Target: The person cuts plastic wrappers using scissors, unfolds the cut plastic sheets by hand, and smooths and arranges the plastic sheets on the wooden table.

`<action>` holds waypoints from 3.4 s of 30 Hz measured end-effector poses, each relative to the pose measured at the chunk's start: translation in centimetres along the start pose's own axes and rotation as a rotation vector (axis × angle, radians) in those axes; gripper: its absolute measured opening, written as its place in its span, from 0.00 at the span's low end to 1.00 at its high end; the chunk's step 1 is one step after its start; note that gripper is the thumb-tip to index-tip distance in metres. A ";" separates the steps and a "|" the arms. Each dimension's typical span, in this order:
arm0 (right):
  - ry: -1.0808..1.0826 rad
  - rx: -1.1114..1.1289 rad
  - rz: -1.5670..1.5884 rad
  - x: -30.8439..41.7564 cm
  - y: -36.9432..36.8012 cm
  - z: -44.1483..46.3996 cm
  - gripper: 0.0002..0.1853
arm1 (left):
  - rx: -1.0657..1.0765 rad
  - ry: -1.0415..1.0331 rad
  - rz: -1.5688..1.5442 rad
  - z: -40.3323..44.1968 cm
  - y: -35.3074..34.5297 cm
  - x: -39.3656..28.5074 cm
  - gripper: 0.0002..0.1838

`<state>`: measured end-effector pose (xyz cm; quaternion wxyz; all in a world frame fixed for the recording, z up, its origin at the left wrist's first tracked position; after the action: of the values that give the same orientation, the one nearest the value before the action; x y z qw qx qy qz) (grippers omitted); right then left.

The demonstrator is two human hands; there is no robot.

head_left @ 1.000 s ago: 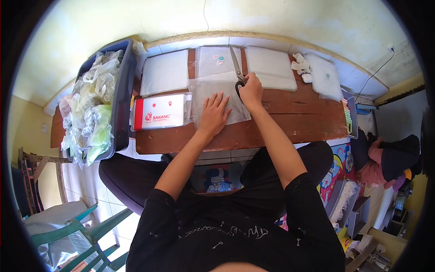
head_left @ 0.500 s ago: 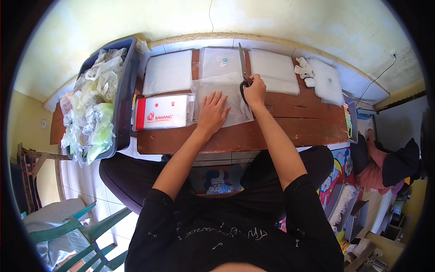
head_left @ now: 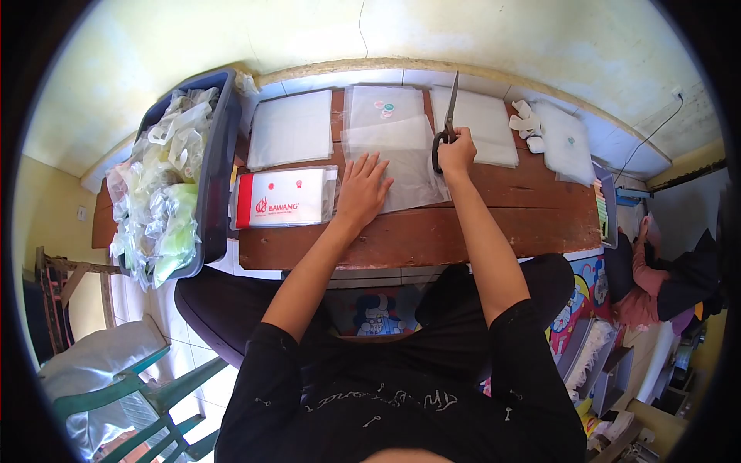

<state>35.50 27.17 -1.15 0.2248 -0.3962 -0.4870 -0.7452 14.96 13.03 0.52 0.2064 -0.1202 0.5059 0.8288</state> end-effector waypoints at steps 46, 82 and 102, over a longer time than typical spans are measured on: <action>-0.056 0.332 0.649 11.5 1.2 -0.7 0.22 | -0.224 1.010 -1.322 0.9 1.7 11.7 0.11; 0.348 0.187 -0.052 5.0 0.3 -4.4 0.17 | 0.004 0.863 -0.436 3.7 -0.2 16.5 0.16; 0.337 0.199 -0.146 4.9 -0.8 -2.9 0.17 | 0.095 0.778 -0.196 4.6 0.8 14.7 0.26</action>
<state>30.93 25.13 1.79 0.2864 -0.2054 -0.5414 -0.7634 1.56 20.05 -2.72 0.0827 -0.4630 0.5702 0.6735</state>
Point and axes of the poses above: each hand's wrist, its own z-axis towards the middle knuckle, its own y-axis out of the back of the hand, x = y × z, the point moved 10 cm from there along z, towards the middle knuckle, and after that the axes turned 6 degrees about -x, right-handed, at the moved point
